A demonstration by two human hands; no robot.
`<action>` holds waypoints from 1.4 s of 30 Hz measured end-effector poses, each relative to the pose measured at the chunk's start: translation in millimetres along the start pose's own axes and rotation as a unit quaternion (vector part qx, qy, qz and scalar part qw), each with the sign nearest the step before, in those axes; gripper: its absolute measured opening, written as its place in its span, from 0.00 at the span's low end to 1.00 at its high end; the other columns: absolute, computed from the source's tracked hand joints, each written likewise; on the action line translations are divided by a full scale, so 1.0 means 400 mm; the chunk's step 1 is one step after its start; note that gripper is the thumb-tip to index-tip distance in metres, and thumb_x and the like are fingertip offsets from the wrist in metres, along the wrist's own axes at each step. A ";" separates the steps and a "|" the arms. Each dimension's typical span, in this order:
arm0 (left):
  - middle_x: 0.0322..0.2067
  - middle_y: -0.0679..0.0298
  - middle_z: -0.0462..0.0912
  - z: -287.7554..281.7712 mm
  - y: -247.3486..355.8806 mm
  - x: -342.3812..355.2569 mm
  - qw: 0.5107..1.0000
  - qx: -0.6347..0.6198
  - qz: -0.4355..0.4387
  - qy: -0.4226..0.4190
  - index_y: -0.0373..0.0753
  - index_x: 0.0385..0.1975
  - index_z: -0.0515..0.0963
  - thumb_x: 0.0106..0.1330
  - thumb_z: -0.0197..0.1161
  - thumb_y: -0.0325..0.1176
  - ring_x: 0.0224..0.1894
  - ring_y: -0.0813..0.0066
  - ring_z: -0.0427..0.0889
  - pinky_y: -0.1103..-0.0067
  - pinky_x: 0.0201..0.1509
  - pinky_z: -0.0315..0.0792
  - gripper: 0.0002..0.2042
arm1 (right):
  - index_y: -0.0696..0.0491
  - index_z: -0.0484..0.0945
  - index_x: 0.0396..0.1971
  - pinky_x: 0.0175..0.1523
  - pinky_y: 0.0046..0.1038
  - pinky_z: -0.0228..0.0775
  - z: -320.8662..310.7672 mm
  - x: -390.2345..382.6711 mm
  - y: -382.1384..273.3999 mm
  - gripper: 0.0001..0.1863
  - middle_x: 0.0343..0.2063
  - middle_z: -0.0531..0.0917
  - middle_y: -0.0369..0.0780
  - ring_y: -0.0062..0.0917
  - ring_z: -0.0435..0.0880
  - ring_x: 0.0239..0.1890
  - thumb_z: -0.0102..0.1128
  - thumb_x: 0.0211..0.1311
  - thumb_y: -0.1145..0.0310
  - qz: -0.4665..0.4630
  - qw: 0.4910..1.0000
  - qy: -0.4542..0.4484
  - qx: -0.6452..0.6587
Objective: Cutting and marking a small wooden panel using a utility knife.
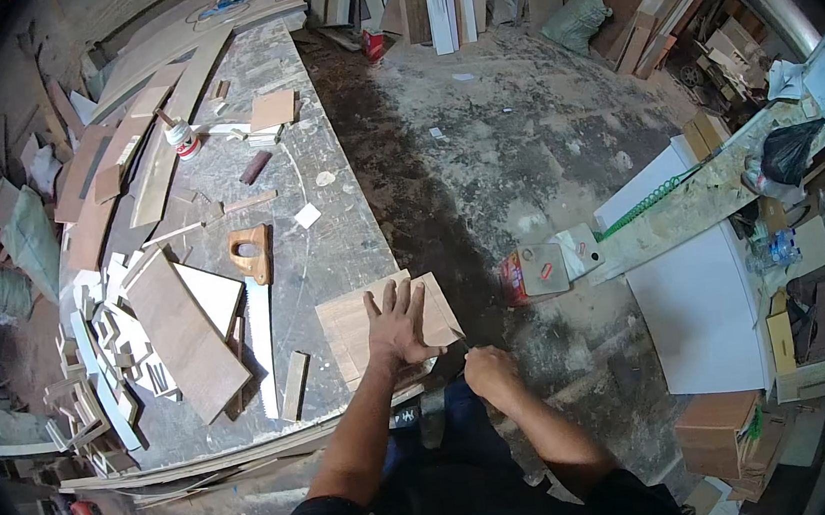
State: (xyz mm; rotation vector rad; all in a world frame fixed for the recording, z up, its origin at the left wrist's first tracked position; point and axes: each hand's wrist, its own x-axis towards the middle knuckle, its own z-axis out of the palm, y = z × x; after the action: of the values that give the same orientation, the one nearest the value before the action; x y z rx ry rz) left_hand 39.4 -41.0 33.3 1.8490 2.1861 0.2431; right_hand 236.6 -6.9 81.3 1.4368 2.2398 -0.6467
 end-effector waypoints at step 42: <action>0.76 0.51 0.53 -0.004 -0.005 -0.001 1.000 0.020 -0.007 -0.010 0.43 0.77 0.52 0.38 0.69 0.74 0.78 0.45 0.49 0.34 0.73 0.34 0.65 | 0.62 0.86 0.42 0.54 0.48 0.78 0.034 0.144 -0.003 0.18 0.43 0.85 0.59 0.55 0.85 0.48 0.51 0.64 0.67 -0.039 0.998 -0.040 0.037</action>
State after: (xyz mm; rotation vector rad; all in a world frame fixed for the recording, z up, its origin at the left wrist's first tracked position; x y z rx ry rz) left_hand 37.2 -41.7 34.5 1.8487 2.2047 0.1770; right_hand 213.9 26.8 38.4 1.3378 2.2397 -0.8054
